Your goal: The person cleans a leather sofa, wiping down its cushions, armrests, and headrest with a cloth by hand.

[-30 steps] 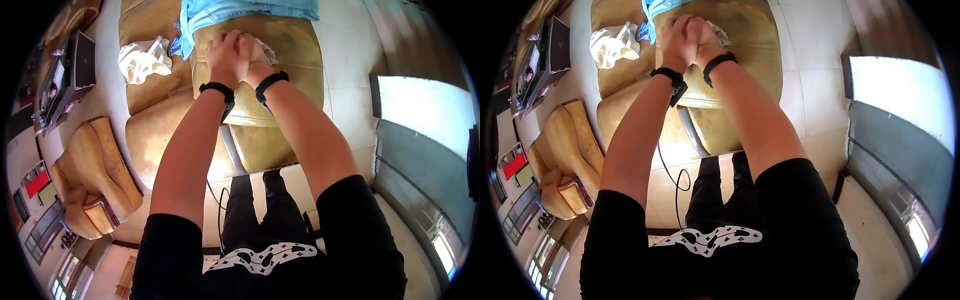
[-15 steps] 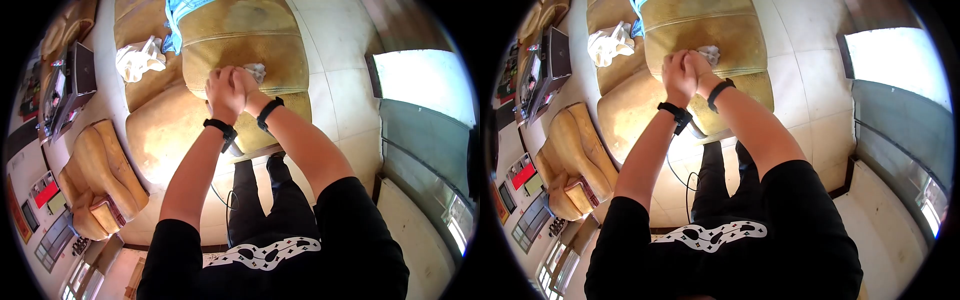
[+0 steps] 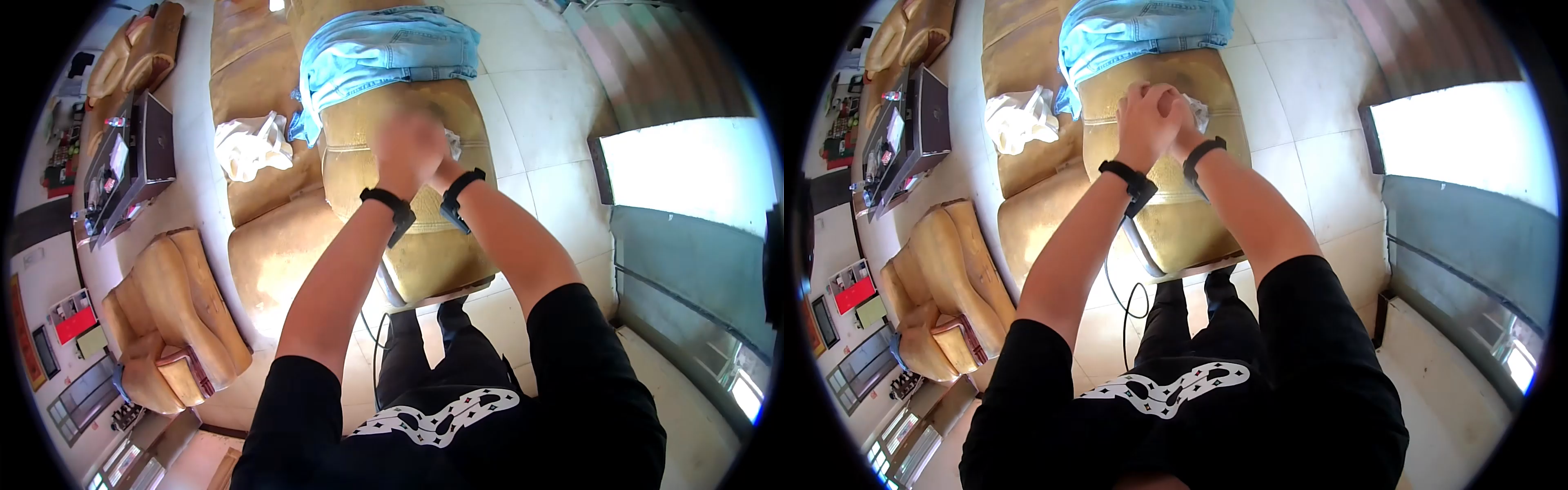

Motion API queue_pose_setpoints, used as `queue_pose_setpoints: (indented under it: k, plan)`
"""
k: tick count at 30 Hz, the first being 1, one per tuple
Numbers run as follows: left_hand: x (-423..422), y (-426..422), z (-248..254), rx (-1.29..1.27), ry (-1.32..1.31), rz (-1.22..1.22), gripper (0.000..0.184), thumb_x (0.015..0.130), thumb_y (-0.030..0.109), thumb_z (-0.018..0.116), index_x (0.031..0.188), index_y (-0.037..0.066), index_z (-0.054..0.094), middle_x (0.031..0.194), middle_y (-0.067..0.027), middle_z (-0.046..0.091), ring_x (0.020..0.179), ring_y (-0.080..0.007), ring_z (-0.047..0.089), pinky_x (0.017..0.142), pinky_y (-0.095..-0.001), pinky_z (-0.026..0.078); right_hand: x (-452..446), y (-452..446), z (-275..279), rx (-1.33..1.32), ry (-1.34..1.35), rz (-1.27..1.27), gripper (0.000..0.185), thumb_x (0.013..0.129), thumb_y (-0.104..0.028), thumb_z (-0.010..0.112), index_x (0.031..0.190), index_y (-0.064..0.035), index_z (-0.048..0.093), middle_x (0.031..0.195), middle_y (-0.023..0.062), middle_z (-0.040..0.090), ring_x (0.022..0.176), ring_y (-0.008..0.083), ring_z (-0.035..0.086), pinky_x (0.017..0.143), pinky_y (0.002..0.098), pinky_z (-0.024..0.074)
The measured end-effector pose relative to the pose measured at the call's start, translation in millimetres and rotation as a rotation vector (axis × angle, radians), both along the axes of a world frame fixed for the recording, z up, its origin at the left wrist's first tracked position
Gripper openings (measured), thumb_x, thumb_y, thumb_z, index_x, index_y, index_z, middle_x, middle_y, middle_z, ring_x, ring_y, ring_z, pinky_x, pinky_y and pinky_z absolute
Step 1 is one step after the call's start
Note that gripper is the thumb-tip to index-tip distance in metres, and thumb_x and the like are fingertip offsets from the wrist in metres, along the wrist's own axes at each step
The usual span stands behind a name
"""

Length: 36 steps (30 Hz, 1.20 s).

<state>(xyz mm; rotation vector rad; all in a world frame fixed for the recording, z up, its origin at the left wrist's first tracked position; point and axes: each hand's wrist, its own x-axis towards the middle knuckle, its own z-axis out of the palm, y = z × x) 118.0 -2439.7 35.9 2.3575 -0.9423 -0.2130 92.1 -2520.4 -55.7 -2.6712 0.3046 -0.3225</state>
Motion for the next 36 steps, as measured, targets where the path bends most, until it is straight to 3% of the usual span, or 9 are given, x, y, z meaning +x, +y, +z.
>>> queue_pose_setpoints:
  k: [3,4,9,14,17,20,24,29,36]
  plan:
    - [24.1,-29.4,-26.4,0.092,-0.029,0.003,0.034,0.087,0.035,0.066,0.115,0.018,0.074,0.129,-0.0127,0.06,0.115,-0.0388,0.054,0.102,-0.0514,0.042,16.8,-19.7,-10.2,-0.369,0.191,-0.025,0.02,0.098,-0.021,0.049,0.112,-0.0102,0.059,0.115,0.0098,0.064,0.111,0.0248,0.06,0.096,0.0371,0.048]
    - [27.8,-29.3,-68.2,-0.109,-0.21,0.066,0.033,0.086,0.036,0.066,0.113,0.019,0.074,0.129,-0.0111,0.06,0.115,-0.0372,0.054,0.102,-0.0509,0.041,16.6,-20.0,-18.2,-0.436,0.23,-0.034,0.02,0.098,-0.021,0.049,0.112,-0.0103,0.059,0.115,0.0098,0.063,0.111,0.0249,0.06,0.097,0.0371,0.0477]
    - [42.1,-26.7,-81.7,-0.171,-0.213,-0.037,0.028,0.087,0.032,0.064,0.11,0.019,0.073,0.125,-0.0095,0.06,0.115,-0.0353,0.054,0.101,-0.0491,0.04,25.7,-18.7,-38.6,-0.531,0.183,-0.027,0.021,0.097,-0.02,0.05,0.113,-0.011,0.058,0.118,0.0097,0.061,0.114,0.025,0.058,0.099,0.0373,0.0459]
    - [48.4,-29.1,-80.5,-0.193,-0.195,-0.06,0.029,0.086,0.03,0.064,0.111,0.019,0.073,0.126,-0.0094,0.06,0.115,-0.036,0.054,0.102,-0.05,0.04,24.7,-16.8,-28.4,-0.452,0.26,-0.014,0.025,0.093,-0.019,0.053,0.117,-0.0133,0.056,0.121,0.0088,0.058,0.12,0.0223,0.054,0.103,0.0372,0.0409]
    - [47.5,-27.5,-81.3,-0.224,-0.216,-0.057,0.028,0.086,0.028,0.065,0.112,0.019,0.074,0.125,-0.0092,0.061,0.113,-0.0352,0.055,0.101,-0.0485,0.041,25.4,-16.4,-20.0,-0.537,0.243,-0.032,0.02,0.096,-0.021,0.052,0.112,-0.0108,0.056,0.117,0.0084,0.058,0.114,0.0224,0.055,0.101,0.0334,0.0427]
    - [46.6,-27.4,-82.3,-0.223,-0.201,-0.051,0.028,0.086,0.028,0.066,0.111,0.019,0.073,0.125,-0.0078,0.061,0.113,-0.0347,0.055,0.1,-0.049,0.042,27.2,-12.9,-30.5,-0.583,0.265,-0.054,0.026,0.091,-0.021,0.055,0.116,-0.013,0.056,0.119,0.0088,0.057,0.118,0.0231,0.055,0.101,0.0372,0.042]
    - [45.1,-29.2,-84.8,-0.157,-0.162,-0.043,0.027,0.085,0.03,0.067,0.11,0.02,0.073,0.124,-0.0058,0.06,0.112,-0.0342,0.054,0.099,-0.0501,0.042,24.8,-11.9,-41.6,-0.48,0.116,-0.057,0.026,0.089,-0.021,0.057,0.115,-0.0134,0.058,0.118,0.0086,0.058,0.117,0.0235,0.055,0.1,0.0378,0.0432]
    - [45.4,-29.4,-87.9,-0.136,-0.195,-0.05,0.026,0.086,0.031,0.067,0.109,0.021,0.073,0.121,-0.0048,0.061,0.11,-0.0336,0.054,0.098,-0.0491,0.042,26.0,-15.6,-34.0,-0.345,0.162,-0.027,0.027,0.088,-0.022,0.059,0.114,-0.0146,0.06,0.117,0.0079,0.06,0.118,0.0232,0.056,0.1,0.0382,0.0433]
    - [46.0,-27.7,-87.7,-0.157,-0.211,-0.056,0.024,0.089,0.029,0.065,0.11,0.021,0.074,0.121,-0.0055,0.062,0.11,-0.0343,0.057,0.098,-0.0475,0.044,25.9,-13.9,-45.7,-0.457,0.184,-0.051,0.024,0.092,-0.023,0.056,0.114,-0.0144,0.06,0.12,0.008,0.061,0.119,0.022,0.055,0.1,0.0377,0.0438]
